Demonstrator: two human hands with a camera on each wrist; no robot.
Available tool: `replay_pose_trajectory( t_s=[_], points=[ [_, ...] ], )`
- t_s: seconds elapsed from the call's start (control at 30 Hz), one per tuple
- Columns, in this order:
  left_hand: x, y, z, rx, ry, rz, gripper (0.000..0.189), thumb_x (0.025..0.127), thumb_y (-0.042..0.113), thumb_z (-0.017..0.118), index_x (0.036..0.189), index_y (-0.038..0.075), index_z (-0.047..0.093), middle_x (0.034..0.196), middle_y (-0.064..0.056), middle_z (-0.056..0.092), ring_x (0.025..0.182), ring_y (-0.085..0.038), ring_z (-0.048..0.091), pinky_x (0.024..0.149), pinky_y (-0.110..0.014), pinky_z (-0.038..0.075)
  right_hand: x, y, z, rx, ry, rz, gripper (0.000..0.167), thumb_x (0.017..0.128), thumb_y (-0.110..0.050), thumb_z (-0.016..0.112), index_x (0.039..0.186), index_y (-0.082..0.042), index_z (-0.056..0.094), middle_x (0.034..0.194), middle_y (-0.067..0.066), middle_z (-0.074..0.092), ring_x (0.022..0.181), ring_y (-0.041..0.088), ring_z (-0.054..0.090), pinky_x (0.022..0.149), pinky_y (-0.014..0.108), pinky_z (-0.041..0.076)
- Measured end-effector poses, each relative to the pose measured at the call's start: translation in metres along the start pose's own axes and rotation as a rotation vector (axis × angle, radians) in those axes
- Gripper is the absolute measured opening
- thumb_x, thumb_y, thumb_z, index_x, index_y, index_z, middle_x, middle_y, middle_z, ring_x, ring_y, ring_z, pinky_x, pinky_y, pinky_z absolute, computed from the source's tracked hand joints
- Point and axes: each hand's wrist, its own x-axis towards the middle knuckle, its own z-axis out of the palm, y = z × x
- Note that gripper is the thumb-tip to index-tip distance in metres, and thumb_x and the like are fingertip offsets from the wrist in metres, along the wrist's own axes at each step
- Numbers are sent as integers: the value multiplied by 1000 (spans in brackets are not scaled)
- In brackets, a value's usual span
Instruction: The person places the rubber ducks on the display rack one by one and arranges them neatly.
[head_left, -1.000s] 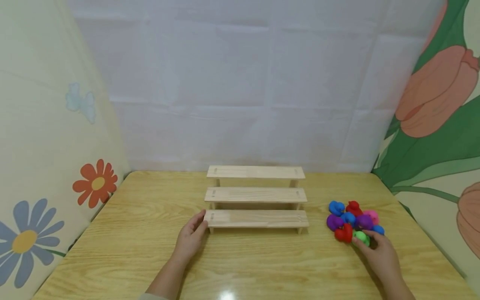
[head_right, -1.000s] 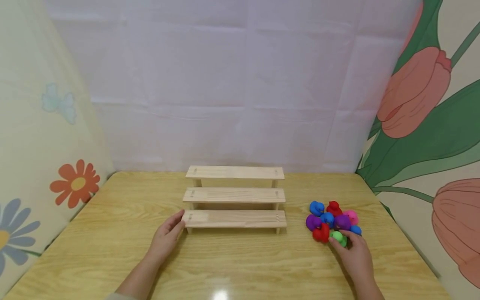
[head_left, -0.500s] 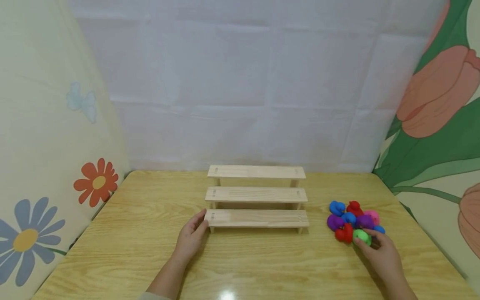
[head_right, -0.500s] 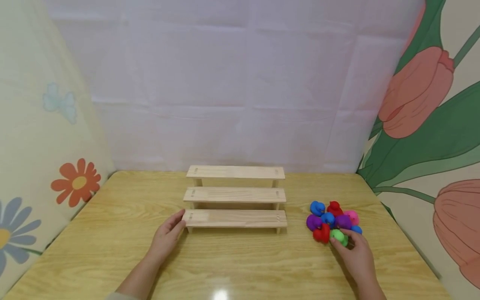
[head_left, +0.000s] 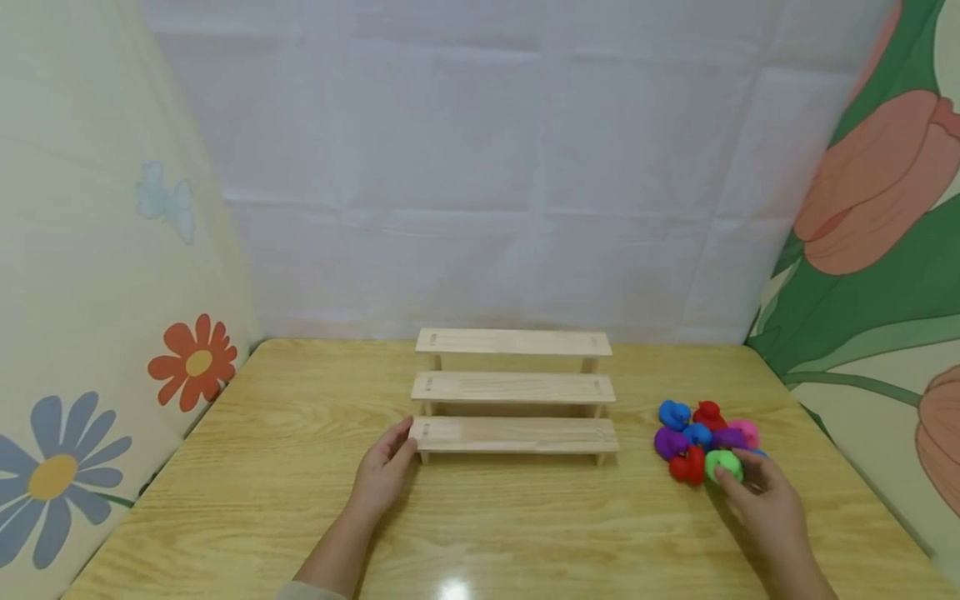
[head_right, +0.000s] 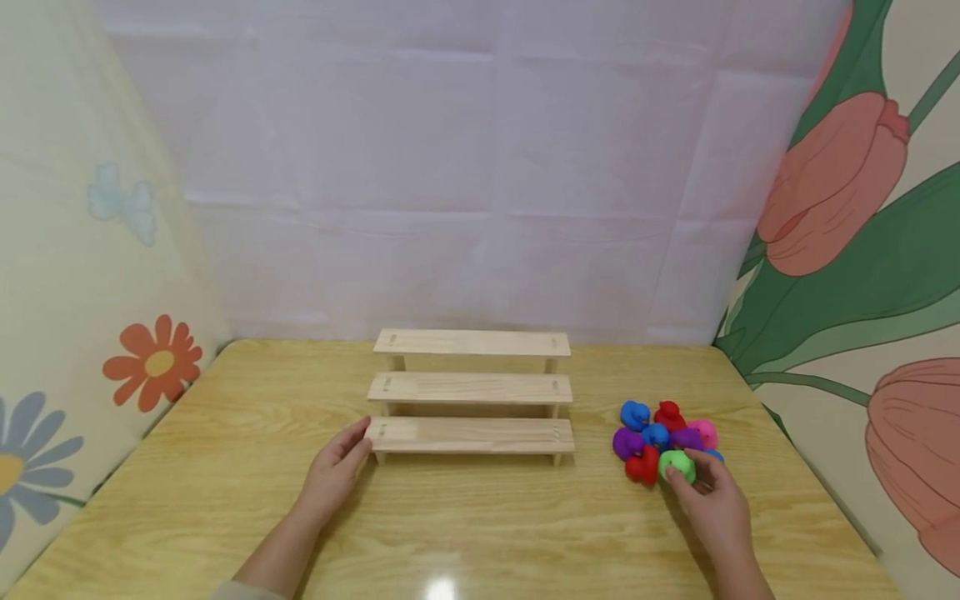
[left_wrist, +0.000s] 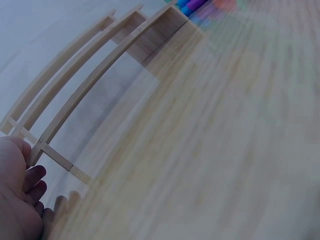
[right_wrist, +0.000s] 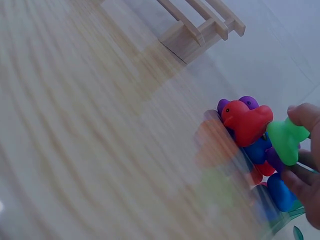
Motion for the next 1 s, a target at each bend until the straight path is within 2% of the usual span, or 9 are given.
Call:
replay_pose_trajectory(
  t_s=[0.13, 0.27, 0.4, 0.5, 0.57, 0.6, 0.67, 0.77, 1.0],
  points=[
    [-1, 1, -1, 1, 7, 8, 46, 103, 15, 48, 146, 0, 42, 148, -22, 46, 139, -32, 42, 116, -46, 33, -1, -2, 0, 45, 24, -13, 58, 89, -38, 72, 134, -6, 53, 88, -38, 51, 81, -17, 49, 72, 2, 43],
    [-2, 1, -1, -3, 8, 12, 46, 103, 14, 48, 146, -1, 42, 148, -23, 46, 139, -33, 42, 116, -46, 33, -2, -6, 0, 68, 41, -13, 57, 89, -34, 72, 135, -5, 54, 85, -41, 50, 80, -21, 48, 72, 1, 44],
    [-1, 0, 0, -6, 9, -1, 46, 103, 14, 48, 146, 0, 42, 148, -21, 47, 138, -31, 43, 115, -44, 35, -2, -9, -3, 25, 26, 6, 61, 91, -39, 68, 140, -8, 51, 124, -11, 65, 94, -17, 52, 73, -3, 42],
    [-1, 0, 1, -7, 12, -6, 45, 103, 14, 49, 146, 1, 43, 147, -20, 48, 137, -30, 44, 114, -42, 37, -2, -13, -5, -9, 7, 29, 64, 92, -45, 64, 143, -10, 48, 148, 14, 47, 121, 8, 58, 74, -4, 40],
    [-1, 0, 0, -11, 13, -4, 46, 103, 14, 49, 146, 1, 43, 147, -21, 48, 137, -31, 45, 114, -42, 37, -2, -15, -5, -9, 4, 37, 65, 92, -46, 64, 144, -10, 48, 150, 15, 46, 132, 24, 51, 75, -4, 39],
    [-1, 0, 0, -12, 14, -1, 46, 103, 14, 49, 146, 0, 43, 146, -21, 48, 137, -31, 45, 114, -42, 37, -2, -16, -5, -8, 5, 34, 65, 92, -47, 63, 144, -10, 48, 150, 16, 46, 132, 23, 51, 75, -4, 40],
    [-2, 1, 0, -11, 13, -2, 46, 103, 14, 49, 146, 0, 42, 147, -21, 48, 137, -32, 44, 114, -42, 37, -1, -17, -5, 10, 13, 19, 64, 92, -45, 65, 143, -9, 49, 148, 12, 48, 121, 5, 57, 75, -4, 40],
    [-3, 2, 0, -16, 8, -1, 46, 103, 14, 48, 146, 0, 42, 147, -21, 47, 138, -31, 44, 114, -40, 37, 0, -19, -3, 39, 27, -14, 62, 91, -42, 68, 141, -9, 52, 134, -12, 58, 96, -21, 48, 76, -4, 41],
    [-3, 1, 1, -16, 17, -5, 46, 103, 14, 49, 146, 0, 43, 146, -21, 49, 136, -31, 45, 113, -40, 38, 3, -27, 1, 75, 31, -95, 61, 91, -37, 70, 140, -4, 52, 115, -29, 59, 87, -27, 46, 77, -3, 42]
  ],
)
